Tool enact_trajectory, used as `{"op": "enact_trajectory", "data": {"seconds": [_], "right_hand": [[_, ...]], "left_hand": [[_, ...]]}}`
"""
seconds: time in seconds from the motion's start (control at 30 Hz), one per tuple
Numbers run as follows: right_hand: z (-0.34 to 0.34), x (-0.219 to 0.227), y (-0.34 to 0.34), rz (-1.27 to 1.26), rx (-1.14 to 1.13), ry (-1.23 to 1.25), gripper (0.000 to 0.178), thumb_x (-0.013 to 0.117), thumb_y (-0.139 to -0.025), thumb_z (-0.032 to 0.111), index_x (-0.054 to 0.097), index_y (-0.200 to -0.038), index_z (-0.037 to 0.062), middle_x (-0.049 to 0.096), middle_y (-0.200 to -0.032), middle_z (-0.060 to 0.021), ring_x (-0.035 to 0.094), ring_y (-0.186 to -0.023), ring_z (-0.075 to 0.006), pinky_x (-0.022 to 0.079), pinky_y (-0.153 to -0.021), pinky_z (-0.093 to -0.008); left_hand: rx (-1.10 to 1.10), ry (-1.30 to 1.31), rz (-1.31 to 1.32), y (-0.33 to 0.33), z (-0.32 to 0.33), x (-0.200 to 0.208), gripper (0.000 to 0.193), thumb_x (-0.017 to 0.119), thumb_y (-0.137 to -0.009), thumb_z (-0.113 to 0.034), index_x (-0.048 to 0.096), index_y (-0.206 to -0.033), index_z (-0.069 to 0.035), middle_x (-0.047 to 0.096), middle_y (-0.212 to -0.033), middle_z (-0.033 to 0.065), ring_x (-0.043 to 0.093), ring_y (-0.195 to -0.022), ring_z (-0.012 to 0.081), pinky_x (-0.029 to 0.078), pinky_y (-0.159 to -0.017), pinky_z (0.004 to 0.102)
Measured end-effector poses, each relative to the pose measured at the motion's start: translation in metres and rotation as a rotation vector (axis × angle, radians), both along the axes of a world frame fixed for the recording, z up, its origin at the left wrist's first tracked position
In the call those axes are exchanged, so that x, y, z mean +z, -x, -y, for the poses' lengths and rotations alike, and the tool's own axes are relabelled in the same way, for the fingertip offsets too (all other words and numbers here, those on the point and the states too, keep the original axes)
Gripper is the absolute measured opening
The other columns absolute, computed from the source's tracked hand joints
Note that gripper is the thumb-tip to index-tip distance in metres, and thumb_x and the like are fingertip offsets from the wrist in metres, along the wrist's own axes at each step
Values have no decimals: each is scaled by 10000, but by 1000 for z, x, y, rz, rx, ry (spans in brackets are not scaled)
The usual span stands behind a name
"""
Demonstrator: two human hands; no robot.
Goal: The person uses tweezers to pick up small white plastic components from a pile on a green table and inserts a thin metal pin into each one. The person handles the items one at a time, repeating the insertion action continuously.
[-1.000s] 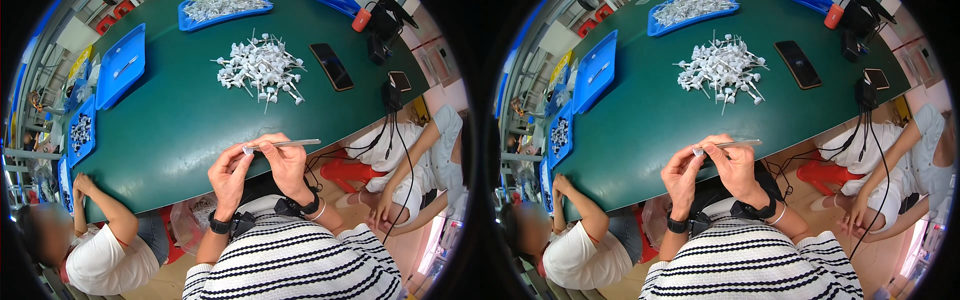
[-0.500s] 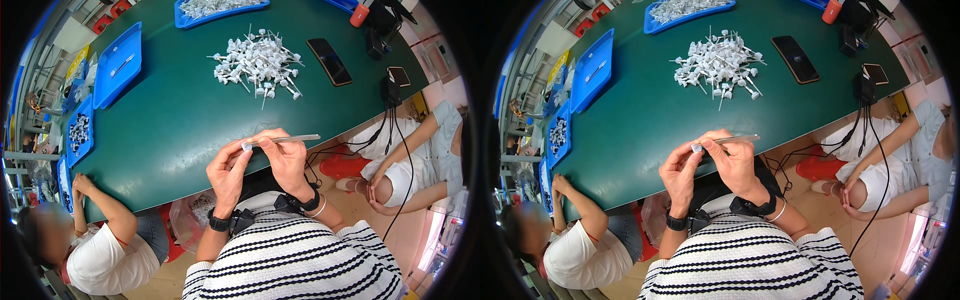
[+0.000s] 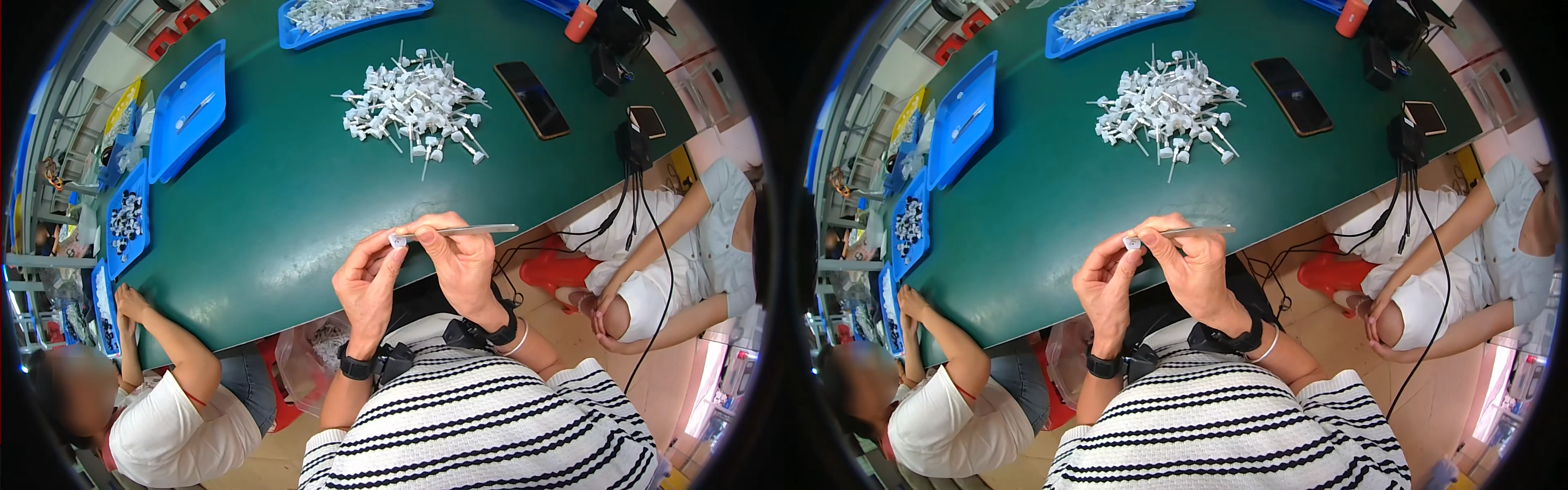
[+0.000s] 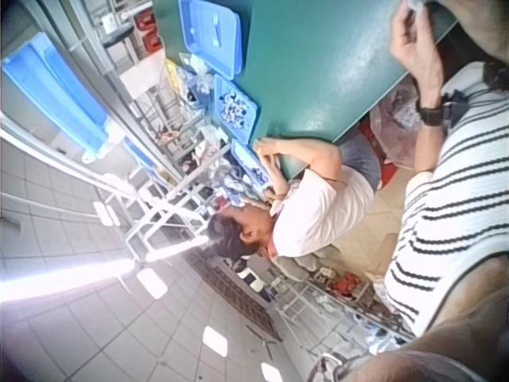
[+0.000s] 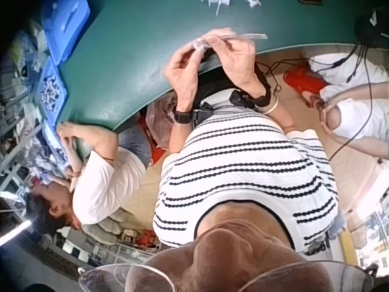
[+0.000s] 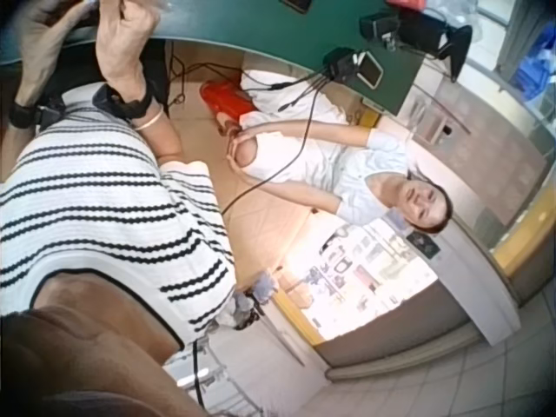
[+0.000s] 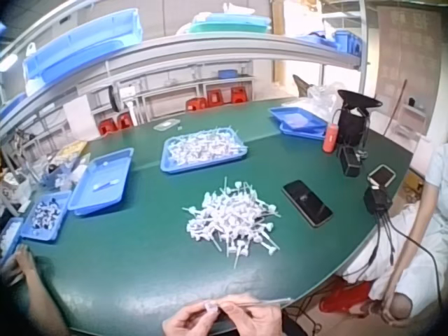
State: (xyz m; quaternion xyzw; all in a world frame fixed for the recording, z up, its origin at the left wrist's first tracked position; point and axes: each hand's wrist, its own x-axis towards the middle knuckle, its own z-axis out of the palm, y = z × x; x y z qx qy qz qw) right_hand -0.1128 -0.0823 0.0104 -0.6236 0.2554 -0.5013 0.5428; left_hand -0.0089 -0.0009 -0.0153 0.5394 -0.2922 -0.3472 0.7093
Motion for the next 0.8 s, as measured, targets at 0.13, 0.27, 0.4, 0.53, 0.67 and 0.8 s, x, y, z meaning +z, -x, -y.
{"op": "enact_trajectory", "data": {"seconds": [0.13, 0.27, 0.4, 0.53, 0.67, 0.8], "right_hand": [[3, 4, 7, -114, 81, 44, 180, 600, -993, 109, 661, -1006, -59, 722, -917, -102, 644, -835, -114, 530, -769, -251], [3, 1, 5, -45, 64, 13, 171, 615, -979, 100, 674, -980, -60, 722, -900, -96, 637, -788, -114, 520, -717, -254], [3, 1, 2, -6, 13, 21, 153, 643, -955, 80, 698, -928, -60, 721, -857, -84, 628, -688, -115, 496, -616, -251], [3, -1, 2, 18, 15, 9, 149, 644, -955, 81, 698, -931, -55, 720, -853, -80, 625, -685, -111, 494, -615, -248], [2, -1, 2, -1, 3, 23, 148, 646, -952, 78, 698, -921, -57, 720, -850, -84, 632, -682, -117, 498, -612, -253], [3, 3, 3, -67, -7, 95, 133, 657, -940, 74, 699, -913, -49, 719, -844, -91, 645, -670, -144, 505, -601, -263]], "left_hand": [[14, 4, 0, 1, 0, -2, 265, 691, -887, 41, 655, -1149, 62, 673, -1128, 125, 665, -1000, 161, 549, -886, 266], [9, 5, 3, 1, 1, -2, 265, 689, -888, 42, 655, -1150, 62, 676, -1123, 124, 667, -996, 162, 549, -889, 268], [6, -6, -2, 2, 0, -1, 263, 688, -889, 42, 655, -1149, 60, 673, -1127, 125, 665, -999, 164, 550, -890, 270], [4, -3, 5, 2, 0, -1, 264, 687, -889, 43, 654, -1150, 61, 670, -1132, 126, 663, -1006, 163, 550, -893, 270], [10, 14, 1, 3, 1, -2, 261, 685, -888, 50, 654, -1147, 61, 669, -1132, 125, 663, -1007, 163, 550, -895, 269], [18, 7, 1, 4, 0, -3, 251, 681, -889, 55, 658, -1138, 58, 665, -1139, 124, 664, -1006, 164, 549, -895, 268]]}}
